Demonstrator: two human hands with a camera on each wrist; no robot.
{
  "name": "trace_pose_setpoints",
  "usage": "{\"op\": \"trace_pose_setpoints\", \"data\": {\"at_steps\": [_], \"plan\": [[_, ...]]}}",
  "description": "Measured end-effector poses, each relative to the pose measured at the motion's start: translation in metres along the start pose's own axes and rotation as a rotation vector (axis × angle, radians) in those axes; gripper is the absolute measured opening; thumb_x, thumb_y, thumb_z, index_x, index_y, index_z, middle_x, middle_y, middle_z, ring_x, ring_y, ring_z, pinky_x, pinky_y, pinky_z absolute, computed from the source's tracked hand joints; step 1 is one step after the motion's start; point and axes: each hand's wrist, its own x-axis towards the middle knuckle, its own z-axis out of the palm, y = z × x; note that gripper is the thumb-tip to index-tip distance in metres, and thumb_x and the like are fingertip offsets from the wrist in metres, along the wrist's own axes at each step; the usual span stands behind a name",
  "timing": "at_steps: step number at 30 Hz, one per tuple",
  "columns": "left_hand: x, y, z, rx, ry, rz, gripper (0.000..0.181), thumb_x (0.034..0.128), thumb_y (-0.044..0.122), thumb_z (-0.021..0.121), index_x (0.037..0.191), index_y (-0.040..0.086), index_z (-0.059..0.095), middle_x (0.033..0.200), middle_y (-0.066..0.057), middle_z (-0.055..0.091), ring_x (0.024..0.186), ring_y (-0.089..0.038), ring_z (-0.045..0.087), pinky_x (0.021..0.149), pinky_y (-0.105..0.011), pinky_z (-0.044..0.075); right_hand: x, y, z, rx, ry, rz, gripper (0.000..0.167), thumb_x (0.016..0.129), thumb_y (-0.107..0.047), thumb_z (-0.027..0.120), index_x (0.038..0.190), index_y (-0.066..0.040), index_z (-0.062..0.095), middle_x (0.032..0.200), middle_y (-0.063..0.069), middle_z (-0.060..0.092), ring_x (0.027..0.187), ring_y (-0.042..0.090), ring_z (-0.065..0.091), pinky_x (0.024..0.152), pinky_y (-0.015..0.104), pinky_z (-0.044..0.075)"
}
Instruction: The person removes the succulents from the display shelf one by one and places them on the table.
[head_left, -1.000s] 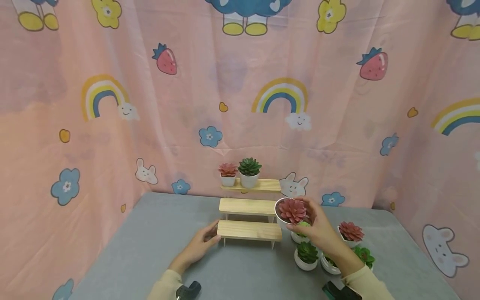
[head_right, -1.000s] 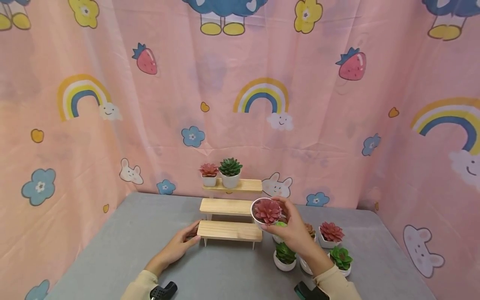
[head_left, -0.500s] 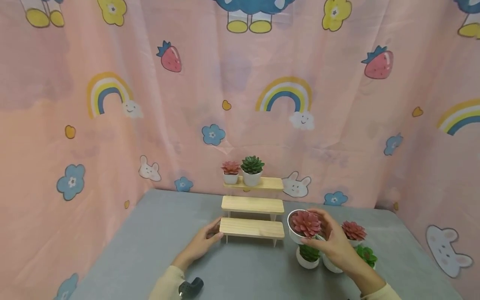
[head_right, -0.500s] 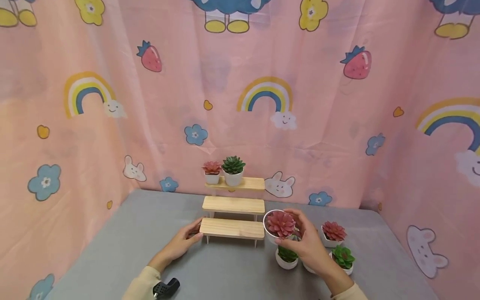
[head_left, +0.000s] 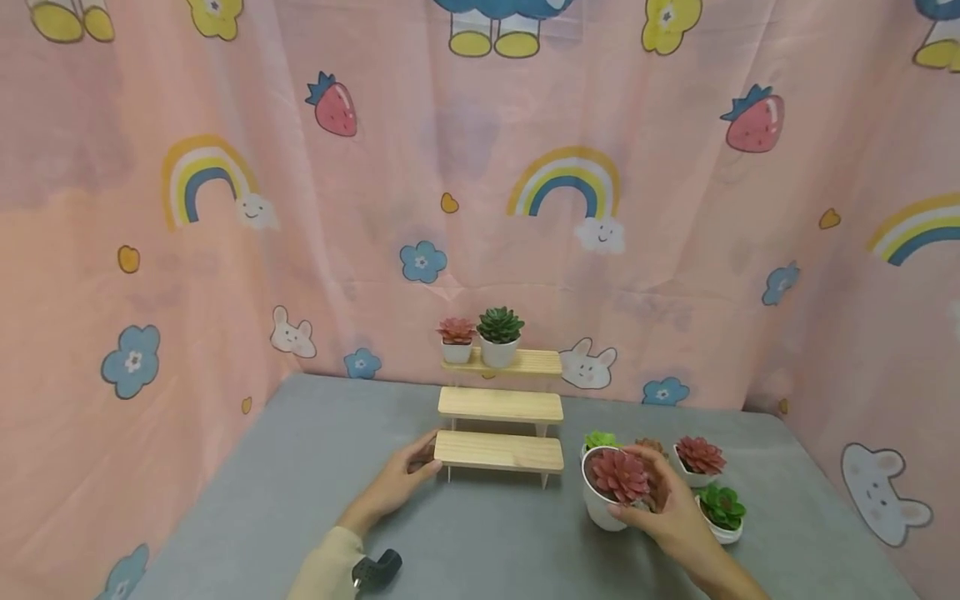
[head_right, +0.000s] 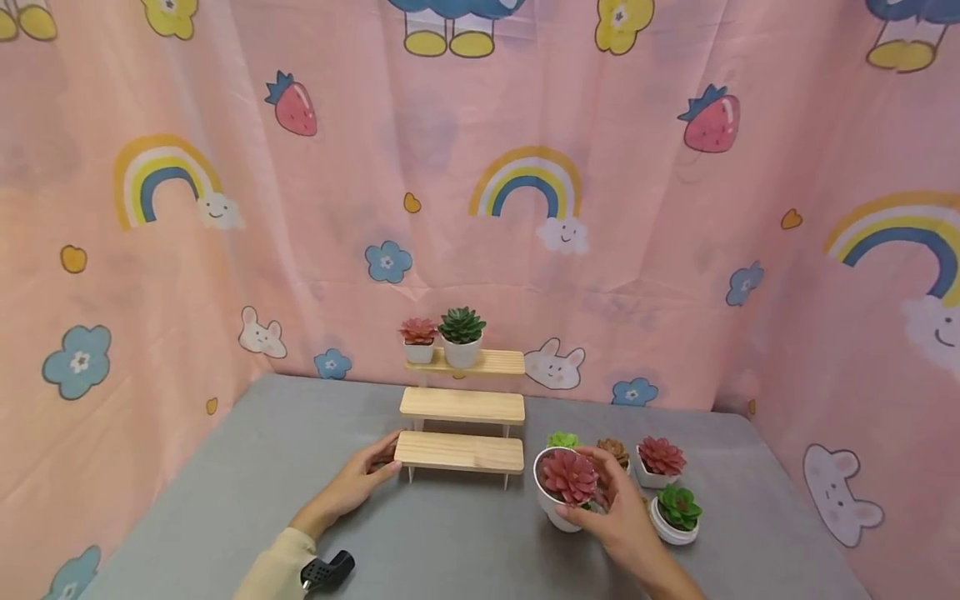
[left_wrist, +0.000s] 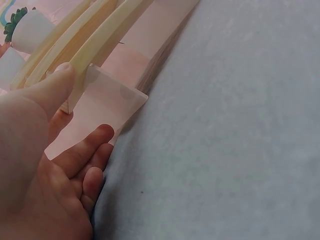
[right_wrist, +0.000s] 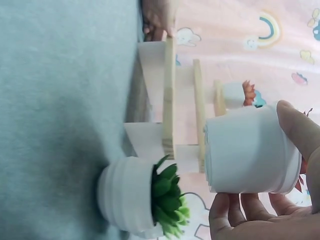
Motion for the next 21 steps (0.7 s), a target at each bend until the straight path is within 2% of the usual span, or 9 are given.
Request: {"op": "trace_pose_setpoints", "data": {"at_steps": [4, 8, 11, 15, 21], "plan": [[0.001, 0.000, 0.002, -0.002, 0.019, -0.010, 0.063, 0.1015, 0.031, 0.062, 0.156, 0.011, 0.039, 0.134, -0.015, 0.065, 0.123, -0.028, 0.059, 0.102, -0.048, 0.047, -0.006, 0.005, -0.002, -0.024, 0.002, 0.050, 0.073, 0.087, -0.014, 0.080, 0.148, -0.009, 0.039, 0.142, 0.007, 0.053, 0.111, -0.017, 0.050, 0.089, 0.014, 0.047], [0.001, -0.001, 0.002, 0.008, 0.023, -0.006, 0.062, 0.1016, 0.031, 0.062, 0.156, 0.011, 0.039, 0.134, -0.016, 0.065, 0.124, -0.029, 0.059, 0.103, -0.049, 0.047, -0.012, 0.010, -0.004, -0.011, 0.012, 0.031, 0.072, 0.086, -0.010, 0.080, 0.146, -0.006, 0.040, 0.131, -0.011, 0.058, 0.109, -0.014, 0.053, 0.087, 0.015, 0.048], [0.001, -0.001, 0.002, 0.014, 0.023, -0.001, 0.062, 0.1018, 0.031, 0.061, 0.156, 0.010, 0.039, 0.135, -0.017, 0.065, 0.124, -0.030, 0.060, 0.102, -0.048, 0.047, -0.016, 0.014, -0.005, -0.006, 0.006, 0.032, 0.072, 0.085, -0.009, 0.080, 0.146, -0.005, 0.040, 0.122, -0.026, 0.055, 0.109, -0.014, 0.053, 0.086, 0.015, 0.048], [0.001, -0.002, 0.002, 0.009, 0.021, -0.008, 0.063, 0.1019, 0.032, 0.061, 0.156, 0.010, 0.038, 0.135, -0.017, 0.064, 0.124, -0.030, 0.059, 0.102, -0.047, 0.047, -0.021, 0.019, -0.007, -0.011, -0.022, 0.054, 0.073, 0.086, -0.009, 0.080, 0.146, -0.005, 0.039, 0.121, -0.029, 0.052, 0.108, -0.015, 0.052, 0.085, 0.015, 0.049], [0.001, -0.003, 0.002, -0.006, 0.023, -0.024, 0.064, 0.1014, 0.031, 0.062, 0.156, 0.009, 0.038, 0.137, -0.016, 0.063, 0.126, -0.030, 0.059, 0.102, -0.046, 0.048, -0.025, 0.026, -0.010, -0.031, -0.086, 0.078, 0.076, 0.086, -0.008, 0.079, 0.148, -0.001, 0.036, 0.135, -0.003, 0.051, 0.106, -0.012, 0.053, 0.085, 0.014, 0.050]]}}
